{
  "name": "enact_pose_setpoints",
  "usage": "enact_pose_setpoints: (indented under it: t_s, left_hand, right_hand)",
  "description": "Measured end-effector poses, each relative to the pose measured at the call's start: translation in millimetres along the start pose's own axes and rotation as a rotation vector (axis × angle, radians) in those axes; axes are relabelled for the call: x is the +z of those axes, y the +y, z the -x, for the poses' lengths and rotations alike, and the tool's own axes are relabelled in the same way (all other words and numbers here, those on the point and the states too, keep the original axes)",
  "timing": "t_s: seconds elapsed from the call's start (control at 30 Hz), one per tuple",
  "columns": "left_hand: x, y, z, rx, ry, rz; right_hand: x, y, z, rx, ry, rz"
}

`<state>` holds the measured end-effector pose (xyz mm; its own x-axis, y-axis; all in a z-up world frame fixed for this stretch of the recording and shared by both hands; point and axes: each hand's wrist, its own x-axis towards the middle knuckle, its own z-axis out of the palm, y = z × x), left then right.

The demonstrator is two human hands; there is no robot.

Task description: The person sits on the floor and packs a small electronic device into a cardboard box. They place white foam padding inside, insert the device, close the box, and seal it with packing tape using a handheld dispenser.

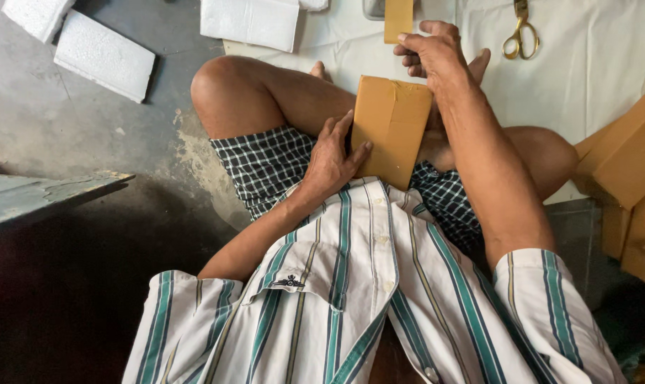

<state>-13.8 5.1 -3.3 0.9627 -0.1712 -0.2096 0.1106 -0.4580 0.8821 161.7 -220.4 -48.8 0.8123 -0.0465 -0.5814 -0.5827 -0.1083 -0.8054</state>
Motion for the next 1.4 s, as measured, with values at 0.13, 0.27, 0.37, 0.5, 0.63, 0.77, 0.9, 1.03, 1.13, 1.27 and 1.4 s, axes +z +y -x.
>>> enact_pose_setpoints:
  t_s: [0.13,0.27,0.37,0.5,0.63,0.77,0.9,1.03,1.13,1.27,1.4]
  left_hand:
    - [-12.8,-1.4,1.7,0.098,-0.011,-0.068]
    - [-28.1,12.7,-23.6,0.741,-0.13,-0.736]
    - [-19.7,38.9,-38.6,1.113,-0.285,-1.23]
    - [-3.5,79.9,-47.3,1.234,-0.401,-1.524]
    - [6.8,99.7,-59.0,1.237,-0.448,-1.564]
    - [14.4,97.9,-71.4,1.239,-0.493,-1.548]
    - [27.1,94.8,-82.4,1.093,-0.489,-1.518]
    - [46.5,96.8,-91.0,0.526,-0.198,-1.276]
    - [59.9,91.8,-87.5,0.178,-0.126,-0.965]
    - [55.6,63.9,-70.9,0.067,-0.012,-0.728]
    - [48.2,42.2,-78.4,-0.149,-0.221,-0.573]
  right_hand:
    - [-2.9,-0.1,2.0,-0.026,0.019,0.022]
    - [-10.1,-7.4,-6.5,-0.083,-0.039,0.008]
    - [-16.9,-19.4,-10.4,-0.112,-0.095,0.005]
    - [-14.0,-49.5,-11.8,-0.086,-0.024,0.0]
    - [-16.6,-59.5,-4.9,-0.137,0.011,-0.022]
    - [-19.2,-56.4,-8.8,-0.086,-0.04,-0.046]
    - [-24.2,-61.2,-26.8,-0.094,-0.109,-0.029]
    - [-22.5,-76.3,-45.9,-0.114,-0.112,0.042]
    - [-23.4,-77.8,-46.9,-0.132,-0.146,0.04]
    - [-21.0,-68.6,-33.0,-0.157,-0.108,0.032]
    - [-20.7,-58.3,-12.4,-0.112,-0.052,-0.02]
